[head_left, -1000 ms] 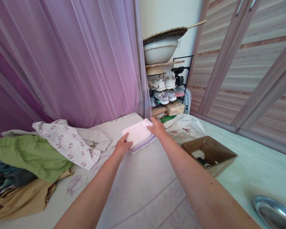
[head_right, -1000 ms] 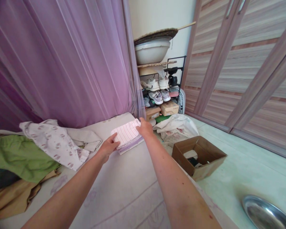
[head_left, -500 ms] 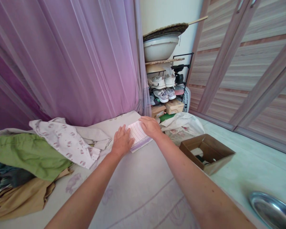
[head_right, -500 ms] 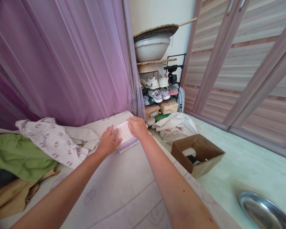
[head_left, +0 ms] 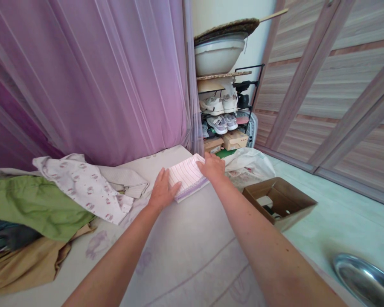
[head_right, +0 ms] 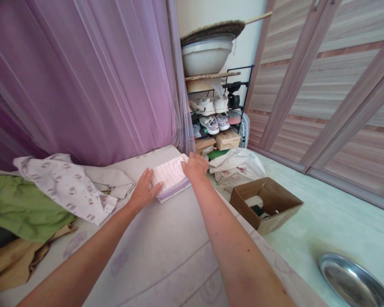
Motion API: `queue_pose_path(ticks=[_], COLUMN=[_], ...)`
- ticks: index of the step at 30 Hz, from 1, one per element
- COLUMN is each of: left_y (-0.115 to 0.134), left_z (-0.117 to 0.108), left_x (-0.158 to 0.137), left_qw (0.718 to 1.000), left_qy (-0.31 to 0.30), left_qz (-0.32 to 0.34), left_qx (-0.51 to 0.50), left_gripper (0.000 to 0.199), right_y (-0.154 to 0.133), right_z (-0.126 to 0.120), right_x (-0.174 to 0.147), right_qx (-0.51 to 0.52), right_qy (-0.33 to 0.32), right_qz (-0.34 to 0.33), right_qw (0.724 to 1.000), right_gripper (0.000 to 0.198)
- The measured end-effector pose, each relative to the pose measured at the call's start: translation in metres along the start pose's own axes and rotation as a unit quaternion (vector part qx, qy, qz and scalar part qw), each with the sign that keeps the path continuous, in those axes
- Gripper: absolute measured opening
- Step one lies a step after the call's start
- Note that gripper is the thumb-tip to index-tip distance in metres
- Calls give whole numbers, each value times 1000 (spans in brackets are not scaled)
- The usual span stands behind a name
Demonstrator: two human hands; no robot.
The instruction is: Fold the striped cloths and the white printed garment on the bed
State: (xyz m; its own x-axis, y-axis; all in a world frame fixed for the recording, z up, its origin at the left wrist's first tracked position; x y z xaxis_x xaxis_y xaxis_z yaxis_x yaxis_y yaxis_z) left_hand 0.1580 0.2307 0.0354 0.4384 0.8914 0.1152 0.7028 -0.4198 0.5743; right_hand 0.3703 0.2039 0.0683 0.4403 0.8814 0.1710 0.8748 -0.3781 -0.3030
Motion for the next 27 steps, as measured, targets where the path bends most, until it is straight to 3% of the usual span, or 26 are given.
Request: queue_pose_path(ticks=[2,5,9,13,18,21,23,25,27], left_y=[-10,-13,-1,6,-28,-67,-89,-93,-76], left_z=[-3,1,-1,-21,-54,-64,-67,-71,-67], left_x=[-2,-5,-6,-23,-103,-169,-206,-229,-239], left_qw=[984,943,931,920,897,921,949,972,984], left_qy=[39,-2,-13,17,22,4,13,87,139], left_qz=[-128,-245,-256,-243,-205,-200,-226,-202,-108], left_qx=[-121,-226,-259,-309,-390,-334,-221,-78,29], left_gripper=[69,53,42,39,46,58,60,56,44], right_y=[1,-7,-18,-20,-22,-25,-23,-21,-20], right_z=[-2,-3,-9,-28,-21,3,19,31,40], right_x=[0,-4,-11,-28,-104,-164,-194,-214,-225], right_qx=[-16,-30,25,136,256,249,210,188,198], right_qy=[-31,-28,-27,-4,-93,-180,-215,-216,-184], right_qz=[15,-21,-30,-41,-40,-85,-93,-104,-112], right_qw=[999,999,999,990,961,948,949,953,956], right_gripper=[47,37,47,54,54,51,41,35,32])
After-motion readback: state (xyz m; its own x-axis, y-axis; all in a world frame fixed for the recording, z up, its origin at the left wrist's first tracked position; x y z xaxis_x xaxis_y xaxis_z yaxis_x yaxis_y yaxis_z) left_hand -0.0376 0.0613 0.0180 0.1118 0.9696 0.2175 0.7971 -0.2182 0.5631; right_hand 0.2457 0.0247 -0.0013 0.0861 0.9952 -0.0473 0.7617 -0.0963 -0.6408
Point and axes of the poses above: each hand's wrist, its own x-axis towards the middle knuckle, its own z-axis out of the palm, y = z × x, the point moved 3 cm from there along x, towards the middle knuckle, and after that the axes turned 7 degrees about -y, right-handed, at the moved point
